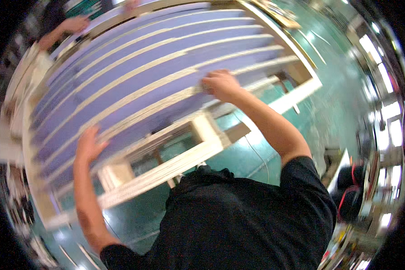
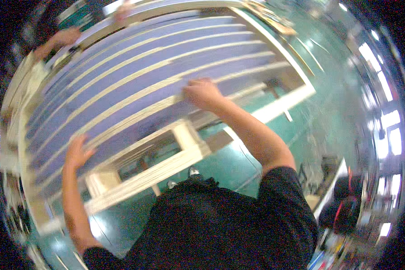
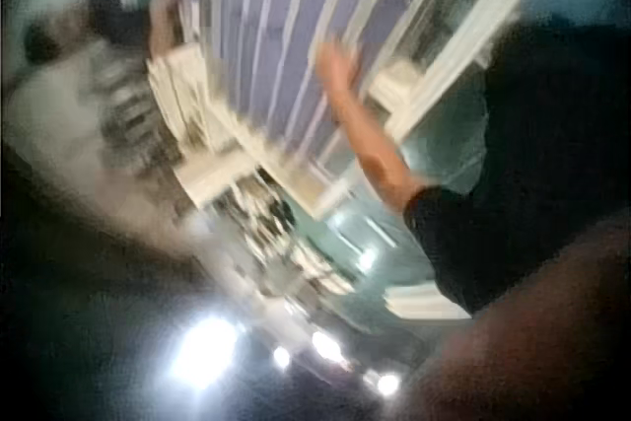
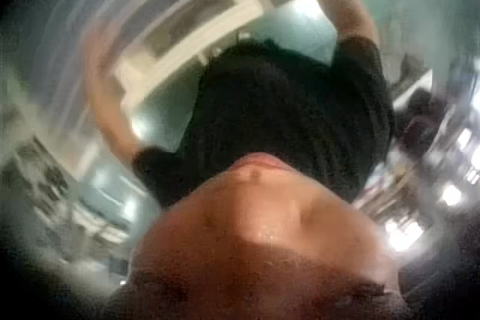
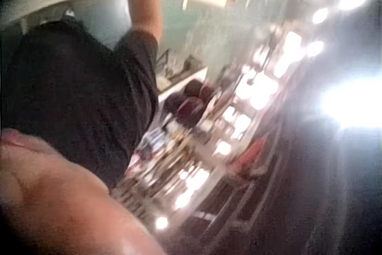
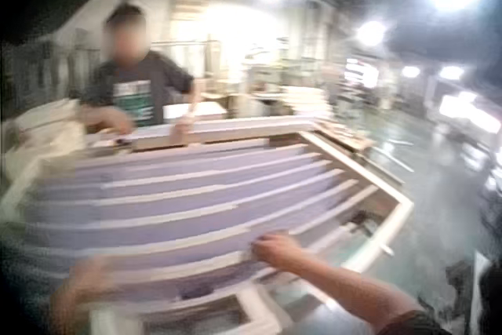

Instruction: The person assembles a wooden frame structure by attaching small wooden blocks to a large panel using a pneumatic nail gun. They position the blocks, drive nails into them, and then flip the large assembly to work on the other side with assistance.

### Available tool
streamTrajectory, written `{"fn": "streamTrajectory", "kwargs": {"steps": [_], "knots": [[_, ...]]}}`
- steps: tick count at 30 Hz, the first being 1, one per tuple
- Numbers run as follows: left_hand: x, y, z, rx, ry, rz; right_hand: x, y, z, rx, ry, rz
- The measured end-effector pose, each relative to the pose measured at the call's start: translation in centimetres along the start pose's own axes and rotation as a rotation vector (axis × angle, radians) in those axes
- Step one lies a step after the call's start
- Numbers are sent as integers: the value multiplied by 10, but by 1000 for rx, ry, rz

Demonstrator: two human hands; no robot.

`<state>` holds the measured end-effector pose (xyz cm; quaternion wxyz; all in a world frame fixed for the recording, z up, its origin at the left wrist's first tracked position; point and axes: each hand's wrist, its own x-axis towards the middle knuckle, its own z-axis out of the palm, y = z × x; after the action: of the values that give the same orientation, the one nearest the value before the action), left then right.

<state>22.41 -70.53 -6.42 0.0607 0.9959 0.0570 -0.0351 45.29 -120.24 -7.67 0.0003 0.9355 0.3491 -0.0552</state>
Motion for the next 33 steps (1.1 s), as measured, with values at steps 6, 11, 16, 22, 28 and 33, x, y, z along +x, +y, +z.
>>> {"fn": "streamTrajectory", "kwargs": {"steps": [6,11,16,22,28,33], "knots": [[-71,-93,1,-3,42,-147,11,7,38,40,162,-155],[-63,-69,-5,33,-61,-236,11,12,35,78,225,-182],[-65,-84,16,65,35,-193,15,8,13,36,27,-89],[-70,-103,44,65,149,-88,16,23,20,84,166,-193],[-76,-103,39,50,83,-182,22,14,19,172,84,-192],[-58,-77,21,83,-60,-176,15,19,25,31,31,-65]]}}
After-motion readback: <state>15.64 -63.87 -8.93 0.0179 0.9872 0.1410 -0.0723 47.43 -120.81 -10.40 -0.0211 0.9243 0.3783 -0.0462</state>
